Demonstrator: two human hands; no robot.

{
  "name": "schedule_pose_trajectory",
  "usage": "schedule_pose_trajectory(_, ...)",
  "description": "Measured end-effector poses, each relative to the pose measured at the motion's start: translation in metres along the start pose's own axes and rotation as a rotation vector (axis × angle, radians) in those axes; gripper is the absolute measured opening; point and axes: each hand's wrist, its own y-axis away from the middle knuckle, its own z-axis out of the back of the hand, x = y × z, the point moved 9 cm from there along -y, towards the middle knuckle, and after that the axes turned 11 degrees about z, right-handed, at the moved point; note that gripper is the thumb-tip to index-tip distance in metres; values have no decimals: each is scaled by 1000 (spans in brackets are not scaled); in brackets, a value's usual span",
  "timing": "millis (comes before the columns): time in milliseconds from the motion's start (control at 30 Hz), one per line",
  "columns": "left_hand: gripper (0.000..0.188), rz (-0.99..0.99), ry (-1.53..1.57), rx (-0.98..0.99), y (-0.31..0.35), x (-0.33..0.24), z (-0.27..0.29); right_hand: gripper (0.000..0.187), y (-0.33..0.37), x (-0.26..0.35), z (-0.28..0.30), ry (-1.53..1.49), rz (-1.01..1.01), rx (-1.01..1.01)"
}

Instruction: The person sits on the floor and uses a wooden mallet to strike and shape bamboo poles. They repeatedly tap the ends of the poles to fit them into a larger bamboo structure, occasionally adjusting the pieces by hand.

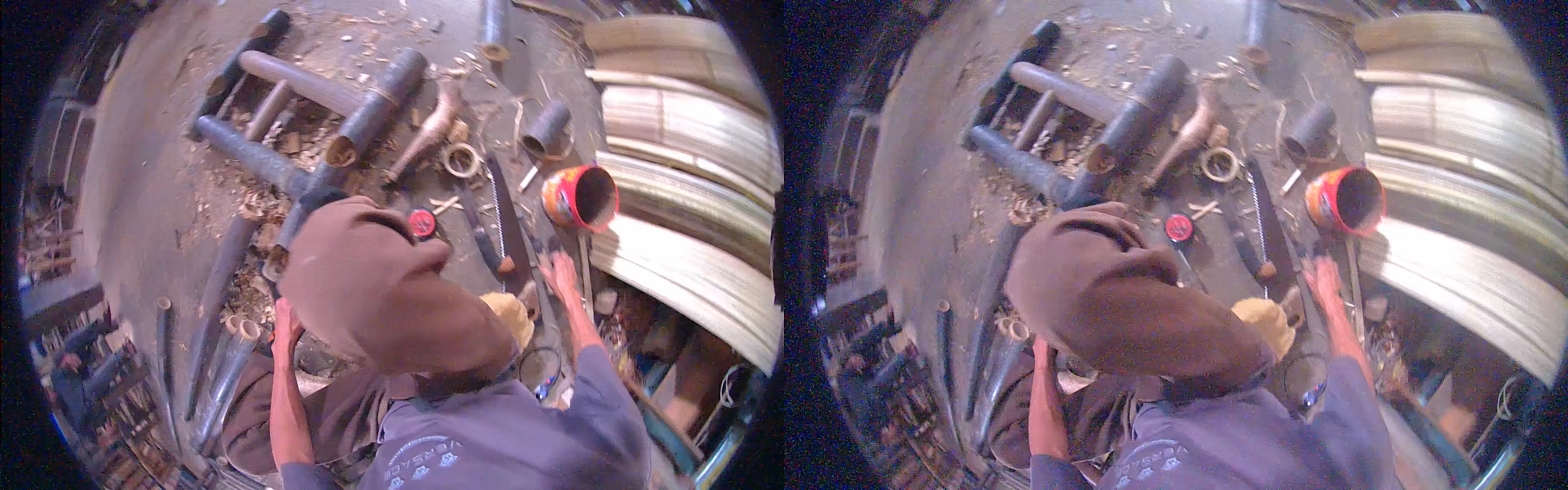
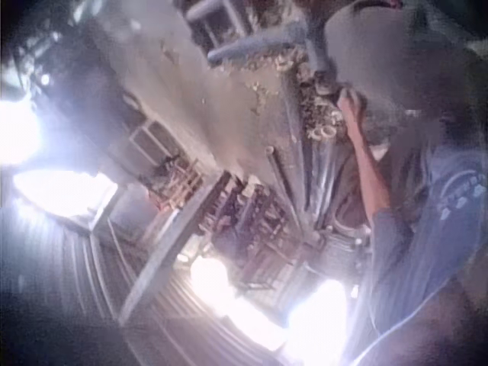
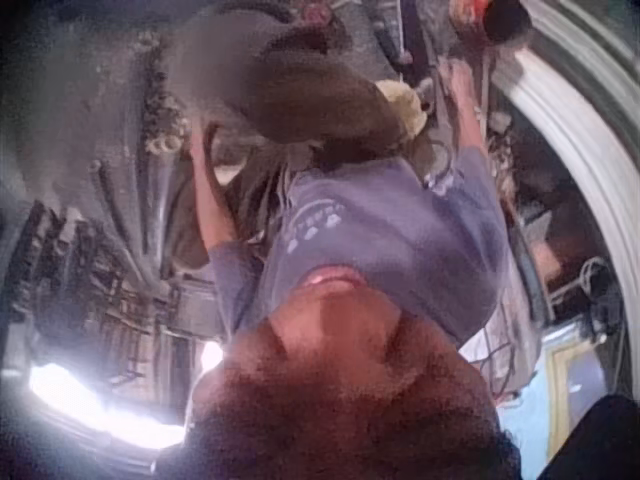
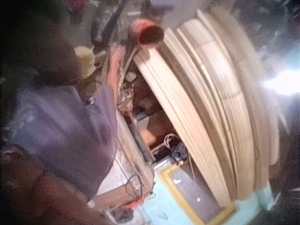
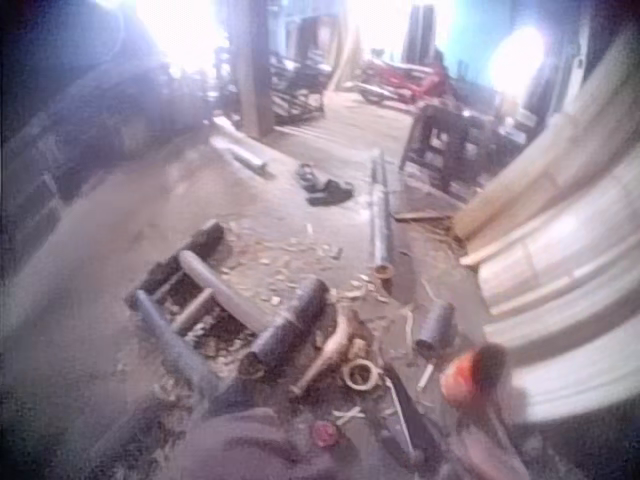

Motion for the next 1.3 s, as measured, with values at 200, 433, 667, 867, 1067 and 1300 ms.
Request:
schedule_pose_trajectory(200, 21, -93, 219, -321, -1, -121, 107, 30, 5, 65, 108, -532, -281, -138)
schedule_pose_trajectory(433, 44, -933, -73, -340, 14, -361, 130, 30, -167, 254, 200, -705, 300, -118)
schedule_pose_trajectory(667, 40, -540, -180, 116, -59, -286, 82, 26, -283, 415, 257, -853, 825, -421)
schedule_pose_trajectory(867, 20, 238, 1840, -176, -91, -51, 150, 56, -340, 332, 31, -244, 303, 330)
schedule_pose_trajectory(1067, 16, 358, 2109, -391, -71, 21, 142, 56, -325, 315, 5, -625, 30, 114)
schedule_pose_trajectory(1300, 21, 298, 1835, -557, -75, 20, 158, 51, -279, 255, 97, -1049, 78, -201)
